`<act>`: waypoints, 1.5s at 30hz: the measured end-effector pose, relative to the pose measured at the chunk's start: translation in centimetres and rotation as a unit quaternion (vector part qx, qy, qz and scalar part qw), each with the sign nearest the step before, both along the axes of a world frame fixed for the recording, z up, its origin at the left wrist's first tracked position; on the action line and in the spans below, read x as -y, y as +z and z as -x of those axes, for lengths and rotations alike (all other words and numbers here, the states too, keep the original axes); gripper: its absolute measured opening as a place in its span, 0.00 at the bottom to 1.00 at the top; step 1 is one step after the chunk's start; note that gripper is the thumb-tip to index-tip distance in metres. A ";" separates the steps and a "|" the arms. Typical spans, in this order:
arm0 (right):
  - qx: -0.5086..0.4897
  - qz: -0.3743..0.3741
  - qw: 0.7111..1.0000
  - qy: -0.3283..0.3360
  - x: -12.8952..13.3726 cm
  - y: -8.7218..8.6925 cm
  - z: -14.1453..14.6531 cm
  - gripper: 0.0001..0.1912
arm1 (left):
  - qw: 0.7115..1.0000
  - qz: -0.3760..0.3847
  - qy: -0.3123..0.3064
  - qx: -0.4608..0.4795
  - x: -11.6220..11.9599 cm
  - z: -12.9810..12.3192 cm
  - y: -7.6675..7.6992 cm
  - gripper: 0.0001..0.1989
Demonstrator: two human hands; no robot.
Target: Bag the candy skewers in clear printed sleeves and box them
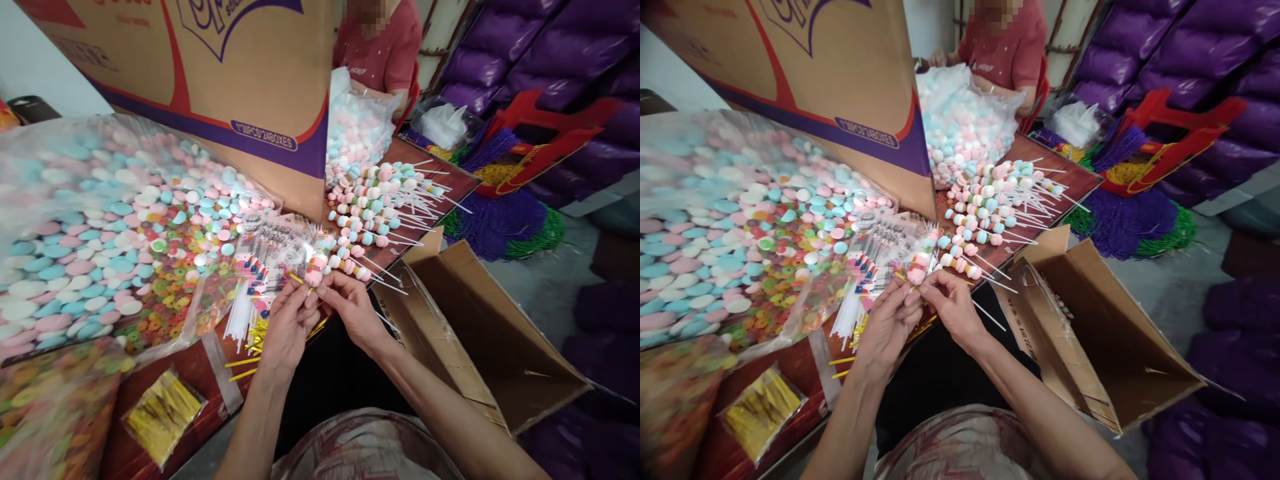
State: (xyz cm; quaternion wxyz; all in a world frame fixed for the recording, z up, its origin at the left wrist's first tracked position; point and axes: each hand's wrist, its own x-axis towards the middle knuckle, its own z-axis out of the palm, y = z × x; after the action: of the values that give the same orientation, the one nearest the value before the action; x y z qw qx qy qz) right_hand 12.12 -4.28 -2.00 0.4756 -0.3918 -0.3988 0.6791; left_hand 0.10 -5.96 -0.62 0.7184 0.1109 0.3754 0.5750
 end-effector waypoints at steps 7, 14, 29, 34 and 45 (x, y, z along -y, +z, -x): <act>0.007 -0.105 0.982 0.156 -0.4 1.5 -2.2 0.13 | 0.987 0.059 -0.140 0.056 0.9 1.1 1.1 0.18; 0.274 -0.286 0.918 0.032 0.3 2.0 -1.8 0.05 | 0.948 -0.077 -0.006 -0.309 2.1 -0.7 -0.7 0.13; 0.324 -0.371 0.868 -0.059 1.6 -0.1 -3.4 0.08 | 0.990 0.132 -0.008 0.055 0.3 -0.9 -0.2 0.18; 0.408 -0.542 0.726 -0.117 0.8 -1.0 -4.0 0.09 | 0.980 0.165 -0.003 0.111 0.4 -1.8 0.5 0.16; 0.353 -0.357 0.855 -0.130 1.2 2.2 -3.3 0.09 | 0.997 0.029 -0.063 0.027 0.3 -3.3 0.7 0.19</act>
State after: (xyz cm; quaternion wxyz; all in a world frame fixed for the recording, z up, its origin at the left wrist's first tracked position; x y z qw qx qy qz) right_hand 15.44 -5.43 0.15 0.4939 -0.4566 -0.7005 0.2387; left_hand 3.42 -6.21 0.05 0.7663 0.0979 0.3643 0.5200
